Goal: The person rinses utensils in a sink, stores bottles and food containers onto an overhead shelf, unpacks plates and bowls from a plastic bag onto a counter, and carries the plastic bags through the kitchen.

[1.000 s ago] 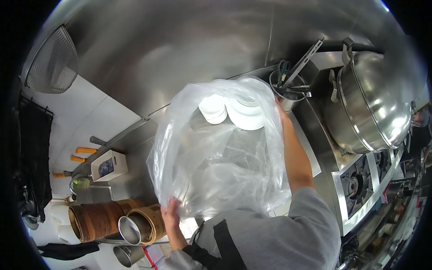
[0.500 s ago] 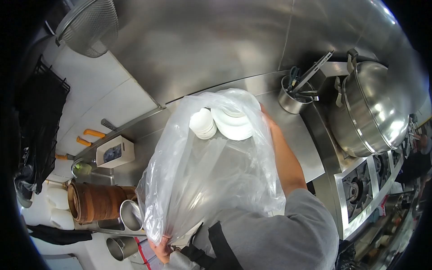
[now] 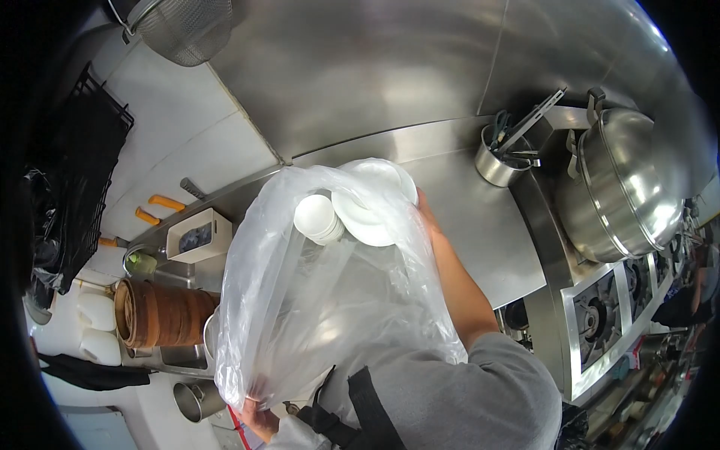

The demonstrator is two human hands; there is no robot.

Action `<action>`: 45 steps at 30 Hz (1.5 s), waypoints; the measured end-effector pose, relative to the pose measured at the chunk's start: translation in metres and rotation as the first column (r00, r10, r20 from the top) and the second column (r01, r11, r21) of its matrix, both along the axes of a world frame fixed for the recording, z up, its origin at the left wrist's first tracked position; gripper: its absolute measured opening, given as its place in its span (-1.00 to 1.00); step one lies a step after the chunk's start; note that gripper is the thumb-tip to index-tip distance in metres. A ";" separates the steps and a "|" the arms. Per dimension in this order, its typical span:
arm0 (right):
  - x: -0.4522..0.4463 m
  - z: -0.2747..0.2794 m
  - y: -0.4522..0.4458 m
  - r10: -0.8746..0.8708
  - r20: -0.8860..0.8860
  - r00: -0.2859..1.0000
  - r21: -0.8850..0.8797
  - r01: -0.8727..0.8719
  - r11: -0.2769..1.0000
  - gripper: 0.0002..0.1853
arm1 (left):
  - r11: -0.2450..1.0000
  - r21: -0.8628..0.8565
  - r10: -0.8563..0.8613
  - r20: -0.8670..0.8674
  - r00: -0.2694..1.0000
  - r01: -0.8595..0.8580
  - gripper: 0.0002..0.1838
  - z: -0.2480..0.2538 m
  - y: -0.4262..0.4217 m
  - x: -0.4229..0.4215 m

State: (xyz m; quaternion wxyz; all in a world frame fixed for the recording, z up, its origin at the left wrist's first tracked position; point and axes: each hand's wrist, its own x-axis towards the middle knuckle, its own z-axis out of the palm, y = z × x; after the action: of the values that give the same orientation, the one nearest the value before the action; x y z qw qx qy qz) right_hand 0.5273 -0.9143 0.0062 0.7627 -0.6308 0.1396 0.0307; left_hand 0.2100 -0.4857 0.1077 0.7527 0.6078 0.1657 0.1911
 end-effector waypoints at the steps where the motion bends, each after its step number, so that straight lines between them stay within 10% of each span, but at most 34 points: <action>1: -0.001 0.000 0.003 -0.008 0.008 1.000 0.052 0.008 0.999 -0.19 | 0.999 -0.028 0.017 0.014 1.000 -0.017 -0.20 0.006 -0.004 0.001; 6: -0.004 -0.018 -0.017 0.026 0.028 0.999 0.138 -0.030 0.990 -0.30 | 1.000 0.010 0.006 0.014 1.000 -0.006 -0.22 -0.005 0.008 -0.005; 8: -0.015 0.006 -0.028 -0.298 -0.017 0.955 -0.241 0.285 0.928 -0.47 | 1.000 0.013 0.028 0.005 1.000 -0.028 -0.23 0.001 0.003 -0.003; 12: -0.056 0.090 -0.033 -0.242 0.164 0.956 -0.208 0.273 0.939 -0.57 | 0.985 0.102 0.147 -0.109 0.983 -0.137 -0.35 0.019 -0.015 0.009; 14: -0.071 0.111 -0.036 0.446 0.320 0.836 -0.228 -0.389 0.892 -0.55 | 0.973 0.170 0.196 -0.233 0.952 -0.159 -0.38 0.020 -0.017 0.015; 18: -0.063 0.144 -0.034 0.752 0.075 0.655 -0.419 -0.664 0.620 -0.50 | 0.931 0.346 0.220 -0.268 0.938 -0.119 -0.30 0.041 -0.034 0.036; 20: -0.041 0.125 -0.044 0.642 0.315 0.699 -0.855 -0.084 0.512 -0.46 | 0.605 0.796 0.071 -0.038 0.997 -0.012 -0.18 0.068 -0.042 0.043; 24: -0.012 0.110 -0.042 0.507 0.320 0.800 -0.882 0.056 0.468 -0.46 | 0.567 0.818 -0.080 0.169 0.982 -0.095 -0.17 0.116 -0.077 0.058; 26: 0.007 0.088 -0.043 0.566 0.200 0.800 -0.873 -0.118 0.474 -0.57 | 0.700 0.534 0.095 0.589 0.802 -0.475 -0.43 0.138 -0.113 0.071; 29: 0.037 0.065 -0.059 0.388 0.183 0.903 -0.878 -0.028 0.479 -0.72 | 0.786 0.460 -0.040 0.705 0.708 -0.413 -0.31 0.138 -0.126 0.071; 30: 0.048 0.060 -0.063 0.387 0.179 0.905 -0.875 -0.033 0.483 -0.72 | 0.806 0.588 -0.283 0.472 0.835 -0.059 -0.49 0.150 -0.128 0.063; 33: 0.066 0.024 -0.071 0.073 0.252 0.965 -0.870 0.192 0.454 -0.76 | 0.566 0.796 -0.642 0.260 0.721 0.216 -0.36 0.113 -0.121 0.087; 35: 0.078 -0.027 -0.069 0.016 0.097 0.995 -0.964 0.090 0.249 -0.73 | 0.503 0.758 -0.645 0.010 0.764 0.415 -0.52 0.120 -0.158 0.110; 42: 0.068 -0.057 -0.083 0.246 -0.153 0.957 -0.881 -0.245 0.405 -0.65 | 0.076 0.669 -0.767 -0.435 0.472 0.739 -0.51 0.051 -0.207 0.202; 44: 0.047 -0.014 -0.084 0.022 0.326 0.945 -0.835 0.277 0.475 -0.61 | -0.113 0.759 -0.624 -0.556 0.549 0.641 -0.42 0.036 -0.205 0.229; 45: 0.039 0.010 -0.081 0.025 0.336 0.941 -0.834 0.285 0.473 -0.61 | 0.048 0.774 -0.737 -0.399 0.545 0.632 -0.37 0.037 -0.201 0.248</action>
State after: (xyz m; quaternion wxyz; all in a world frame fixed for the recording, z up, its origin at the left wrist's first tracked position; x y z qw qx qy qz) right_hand 0.5658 -0.9953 0.0162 0.3475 -0.9137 0.0654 -0.2001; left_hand 0.4581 -0.6869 0.1444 0.3381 0.8846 -0.3039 -0.1039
